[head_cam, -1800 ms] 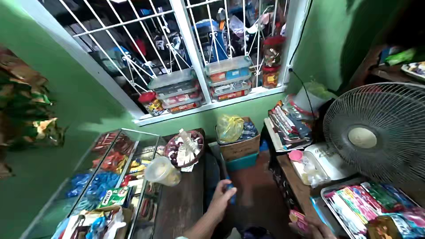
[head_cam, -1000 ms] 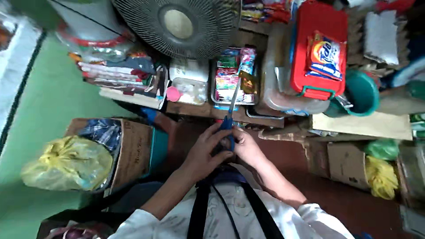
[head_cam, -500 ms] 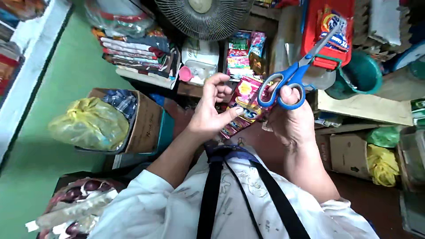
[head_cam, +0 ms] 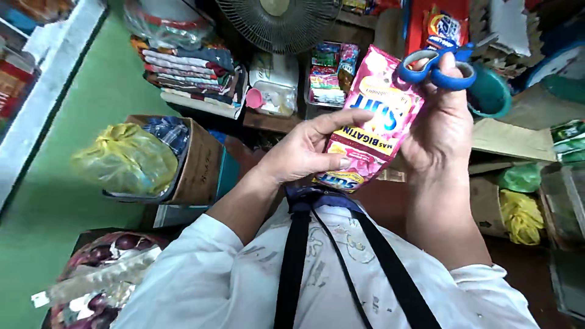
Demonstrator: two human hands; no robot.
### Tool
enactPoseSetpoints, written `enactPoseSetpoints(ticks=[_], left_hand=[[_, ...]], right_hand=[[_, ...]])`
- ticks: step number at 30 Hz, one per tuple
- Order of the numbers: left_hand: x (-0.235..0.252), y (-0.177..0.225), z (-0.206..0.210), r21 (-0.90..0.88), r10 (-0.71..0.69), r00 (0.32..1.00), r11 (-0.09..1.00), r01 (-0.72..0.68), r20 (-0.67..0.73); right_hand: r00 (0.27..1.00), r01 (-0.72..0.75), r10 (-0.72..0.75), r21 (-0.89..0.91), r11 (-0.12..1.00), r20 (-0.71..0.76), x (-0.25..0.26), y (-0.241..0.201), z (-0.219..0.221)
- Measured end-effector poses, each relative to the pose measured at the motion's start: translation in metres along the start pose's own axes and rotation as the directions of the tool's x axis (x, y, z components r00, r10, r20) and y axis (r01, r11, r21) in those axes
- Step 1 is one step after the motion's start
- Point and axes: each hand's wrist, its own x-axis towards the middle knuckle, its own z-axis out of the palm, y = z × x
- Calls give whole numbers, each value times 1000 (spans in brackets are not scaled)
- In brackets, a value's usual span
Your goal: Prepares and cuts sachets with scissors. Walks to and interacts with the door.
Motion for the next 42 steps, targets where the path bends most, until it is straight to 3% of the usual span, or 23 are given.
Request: enactPoseSetpoints(ticks=[2, 5, 7, 9, 12, 15, 17, 23, 27, 29, 34, 42], left_hand=[[2, -4, 4, 2, -45, 999, 999, 45, -12], [1, -5, 5, -19, -95, 991, 995, 94, -89], [-1, -2, -1, -50, -118, 987, 992, 113, -109], [-3, 0, -9, -56, -157, 980, 987, 151, -125], [-4, -3, -19, -63, -152, 974, 988, 143, -168], [0, -2, -26, -73, -156, 961, 987, 143, -229], [3, 0, -29, -61, -168, 946, 986, 157, -279], [12, 16, -43, 43, -232, 931, 966, 254, -281], [13, 29, -53, 113, -298, 922, 936, 333, -248], [12, 35, -57, 130, -328, 918, 923, 362, -222], [12, 42, -60, 167, -428, 892, 878, 448, -143], [11, 43, -55, 224, -488, 869, 840, 494, -85]], right_hand=[[1000, -14, 15, -34, 999, 27, 0, 2, -2], [991, -107, 124, -283, 953, 44, -3, -4, -19], [972, -227, 232, -430, 874, -42, -11, -11, -36], [967, -255, 222, -487, 836, -125, -24, -14, -54], [980, -181, 115, -489, 853, -162, -49, -13, -78], [996, -67, 27, -564, 823, -79, -69, -11, -96], [999, -52, 50, -620, 783, -19, -80, -10, -98], [964, -104, 265, -894, 435, 17, -103, -13, -98], [867, -166, 499, -952, 258, -16, -105, -20, -112], [818, -190, 575, -950, 247, -14, -105, -21, -115], [698, -211, 707, -913, 348, 109, -94, -19, -106], [670, -223, 734, -914, 339, 109, -82, -8, -93]])
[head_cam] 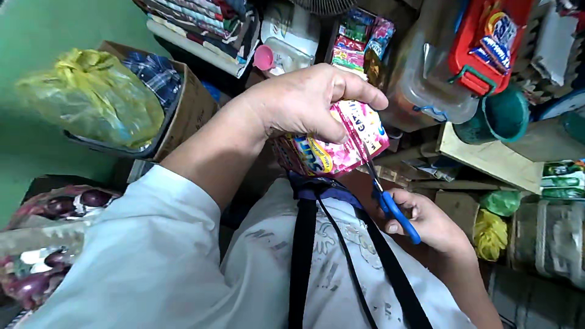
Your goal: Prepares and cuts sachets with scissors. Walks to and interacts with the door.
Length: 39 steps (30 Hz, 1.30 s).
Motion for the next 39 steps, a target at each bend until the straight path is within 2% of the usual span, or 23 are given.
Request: enactPoseSetpoints(ticks=[7, 19, 30, 39], left_hand=[[-2, -2, 1, 28, 34, 997, 999, -36, 67], [-4, 1, 7, 66, 47, 998, 997, -50, 37], [1, -2, 8, 36, 85, 995, 996, -87, 56], [8, -1, 20, -45, 51, 993, 998, -47, 105]], right_hand=[[1000, 7, -8, 61, 998, 19, 0, -2, 1], [1000, 15, -16, 33, 999, 15, 0, -2, 3], [990, 69, -63, 46, 997, -123, -3, 5, 5], [996, 86, -82, 143, 986, -32, 8, 3, 10]])
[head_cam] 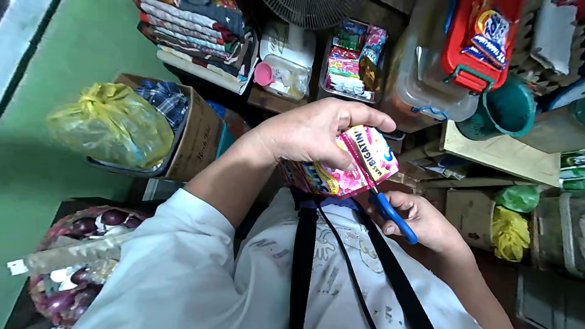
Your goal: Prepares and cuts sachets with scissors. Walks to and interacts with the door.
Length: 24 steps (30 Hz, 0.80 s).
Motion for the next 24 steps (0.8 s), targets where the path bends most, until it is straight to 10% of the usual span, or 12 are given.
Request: enactPoseSetpoints(ticks=[24], left_hand=[[21, -10, -2, -146, 60, 990, 988, -41, 127]], right_hand=[[987, 143, -132, 125, 982, -91, 11, 20, 10]])
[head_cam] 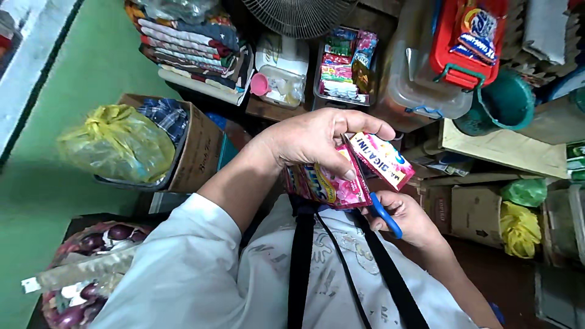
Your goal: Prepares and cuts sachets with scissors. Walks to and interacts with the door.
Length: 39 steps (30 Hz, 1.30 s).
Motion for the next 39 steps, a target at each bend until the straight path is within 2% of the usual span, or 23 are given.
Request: enactPoseSetpoints(ticks=[6, 9, 13, 16, 20, 23, 26, 28, 30, 33, 39], left_hand=[[5, -4, -4, -36, 0, 1000, 999, 0, 17], [10, -7, -7, -63, 10, 999, 998, -7, 52], [17, -12, -10, -69, 1, 1000, 998, 0, 26], [23, -14, -16, -97, 0, 1000, 995, -1, -11], [37, -16, -15, -44, -12, 994, 999, 7, -109], [57, -17, -9, -5, -44, 979, 999, 44, -198], [82, -24, -15, 6, -126, 972, 992, 130, -198], [100, -18, -22, -3, -161, 970, 987, 163, -181], [122, -2, -31, 50, -102, 979, 992, 113, -175], [171, 33, -53, 112, 107, 985, 989, -92, -137], [301, 107, -77, 152, 369, 920, 924, -350, -128]], right_hand=[[999, 19, -18, 34, 999, -39, 2, 8, 3], [995, 67, -66, 13, 998, -79, 3, 8, 3], [976, 164, -153, 59, 985, -154, 6, 6, -2], [931, 261, -217, 121, 958, -293, 10, 13, -7], [891, 306, -241, 115, 945, -386, 24, 16, -3], [843, 349, -178, 263, 899, -508, 45, 3, 6], [768, 385, -88, 348, 855, -634, 62, 0, 1], [739, 424, -87, 360, 831, -669, 66, 3, -10], [726, 463, -93, 384, 799, -682, 67, 8, -21], [722, 484, -100, 398, 779, -684, 65, 17, -38], [670, 383, 7, 353, 854, -742, 62, 32, -74]])
